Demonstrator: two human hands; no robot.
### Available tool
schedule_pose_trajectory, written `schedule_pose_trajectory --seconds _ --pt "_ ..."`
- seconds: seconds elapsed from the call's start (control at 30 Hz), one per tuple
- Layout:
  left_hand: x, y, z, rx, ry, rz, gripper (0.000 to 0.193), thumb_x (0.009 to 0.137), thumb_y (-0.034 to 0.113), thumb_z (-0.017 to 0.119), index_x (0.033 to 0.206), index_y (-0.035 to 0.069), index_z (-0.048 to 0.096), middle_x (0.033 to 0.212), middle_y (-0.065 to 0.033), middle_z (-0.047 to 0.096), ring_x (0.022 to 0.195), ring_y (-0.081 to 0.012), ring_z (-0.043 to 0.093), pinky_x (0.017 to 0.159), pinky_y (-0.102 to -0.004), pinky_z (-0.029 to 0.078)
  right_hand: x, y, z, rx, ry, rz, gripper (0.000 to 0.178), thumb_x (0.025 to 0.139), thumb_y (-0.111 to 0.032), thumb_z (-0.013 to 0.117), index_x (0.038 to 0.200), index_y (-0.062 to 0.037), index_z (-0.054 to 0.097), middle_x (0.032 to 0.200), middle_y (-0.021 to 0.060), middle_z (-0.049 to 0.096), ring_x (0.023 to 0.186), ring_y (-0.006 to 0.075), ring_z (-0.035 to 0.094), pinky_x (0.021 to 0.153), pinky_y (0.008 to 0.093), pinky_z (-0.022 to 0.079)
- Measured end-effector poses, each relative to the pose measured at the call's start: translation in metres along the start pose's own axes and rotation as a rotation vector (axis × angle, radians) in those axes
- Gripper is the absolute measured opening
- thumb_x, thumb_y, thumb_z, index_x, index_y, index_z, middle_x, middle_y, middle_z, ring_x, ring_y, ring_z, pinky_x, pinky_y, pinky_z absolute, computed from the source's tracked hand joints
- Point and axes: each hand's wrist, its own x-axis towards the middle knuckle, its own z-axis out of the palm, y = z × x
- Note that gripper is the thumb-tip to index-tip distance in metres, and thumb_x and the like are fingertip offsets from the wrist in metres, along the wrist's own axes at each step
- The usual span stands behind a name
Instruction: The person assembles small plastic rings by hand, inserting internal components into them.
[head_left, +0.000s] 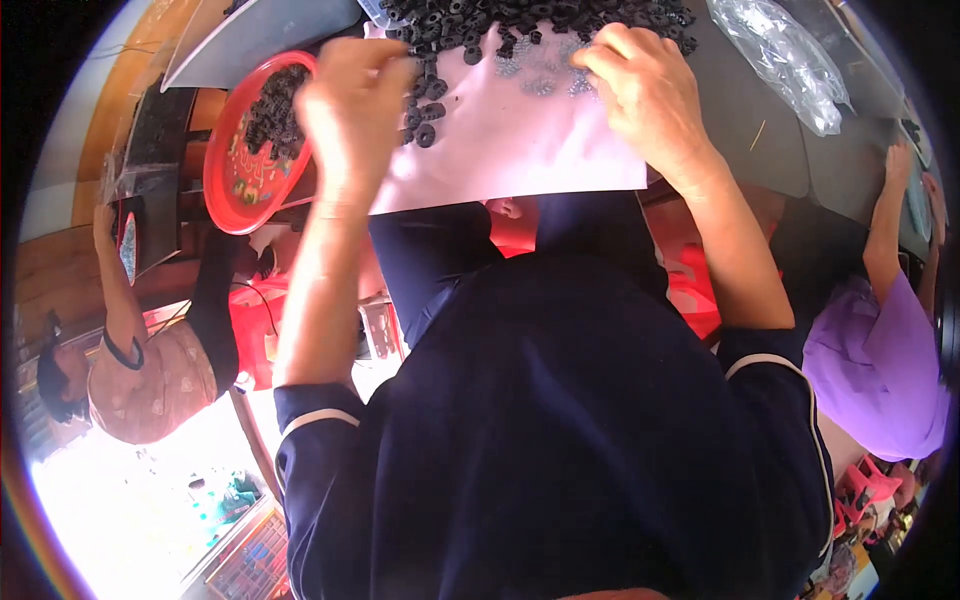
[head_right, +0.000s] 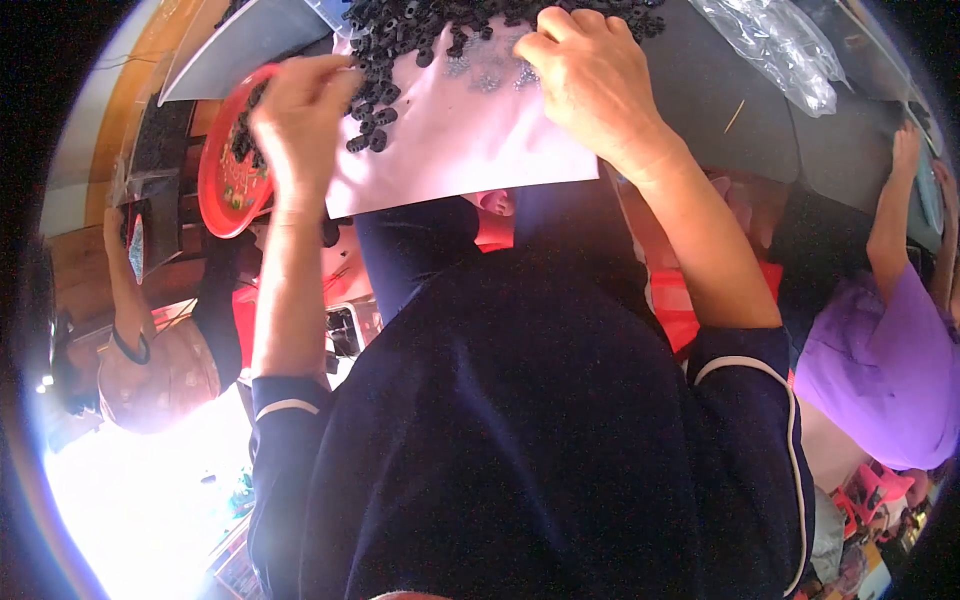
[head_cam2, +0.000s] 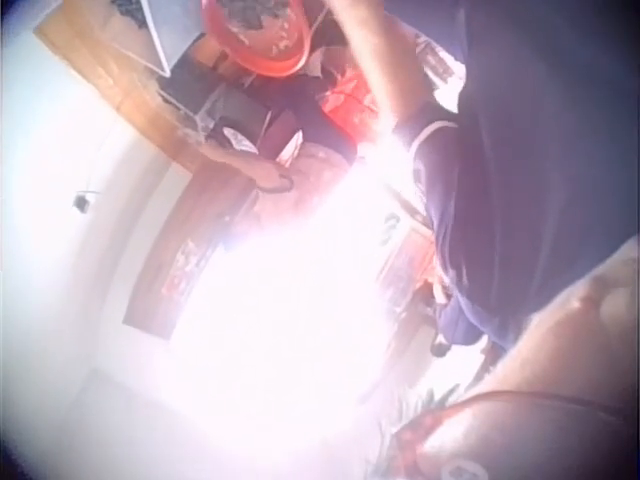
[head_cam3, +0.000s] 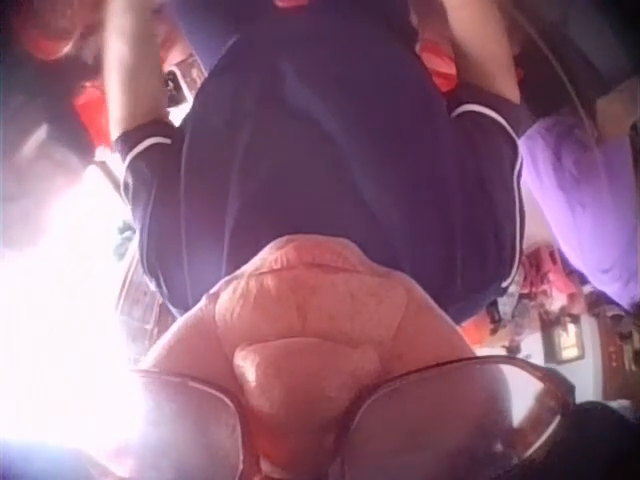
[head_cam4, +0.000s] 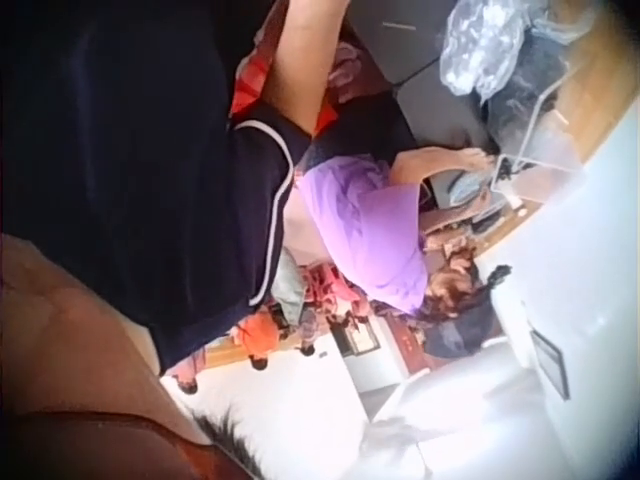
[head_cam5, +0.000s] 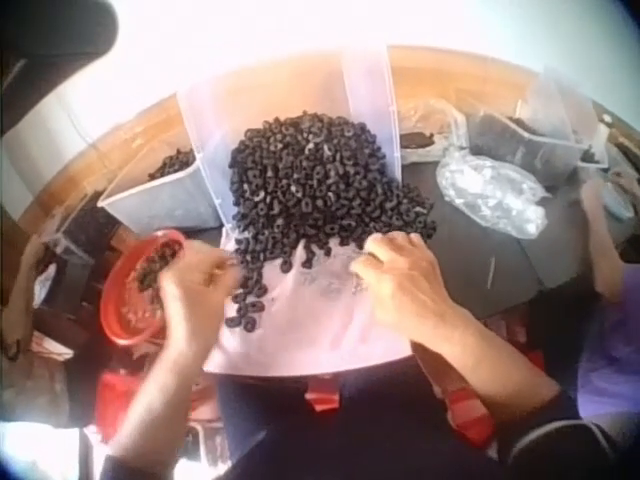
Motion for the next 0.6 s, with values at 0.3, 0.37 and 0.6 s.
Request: schedule_pose_trajectory --seconds 0.3,0.37,0.6 --pt "0.02 0.005 0.081 0.187 -0.274 0.201 0.013 0.077 0.017 0.066 0.086 0.009 0.068 0.086 -0.0107 0.066 0.079 -0.0329 0.065 0.07 -0.0435 0.052 0.012 -0.006 -0.004 0.08 0.044 -0.082 0.018 0.08 -0.011 0.066 0.098 -0.0146 0.069 0.098 -0.0011 0.058 0.099 0.0196 0.055 0.081 0.0349 0.04" --pt "0.026 0.009 0.08 0.203 -0.341 0.121 0.014 0.078 0.016 0.066 0.089 0.008 0.069 0.087 -0.0118 0.067 0.079 -0.032 0.066 0.07 -0.0402 0.051 0.011 0.0 -0.003 0.092 0.052 -0.056 0.016 0.08 -0.011 0.067 0.096 -0.0141 0.069 0.098 -0.001 0.059 0.099 0.0201 0.056 0.081 0.0351 0.04" --pt "0.015 -0.005 0.06 0.09 -0.282 0.123 0.014 0.077 0.008 0.069 0.09 0.006 0.068 0.086 -0.0105 0.067 0.075 -0.0254 0.067 0.068 -0.0345 0.051 0.02 -0.008 -0.017 0.23 0.243 -0.062 0.008 0.077 -0.006 0.067 0.084 -0.0089 0.066 0.083 0.0032 0.061 0.082 0.0223 0.06 0.073 0.036 0.044"
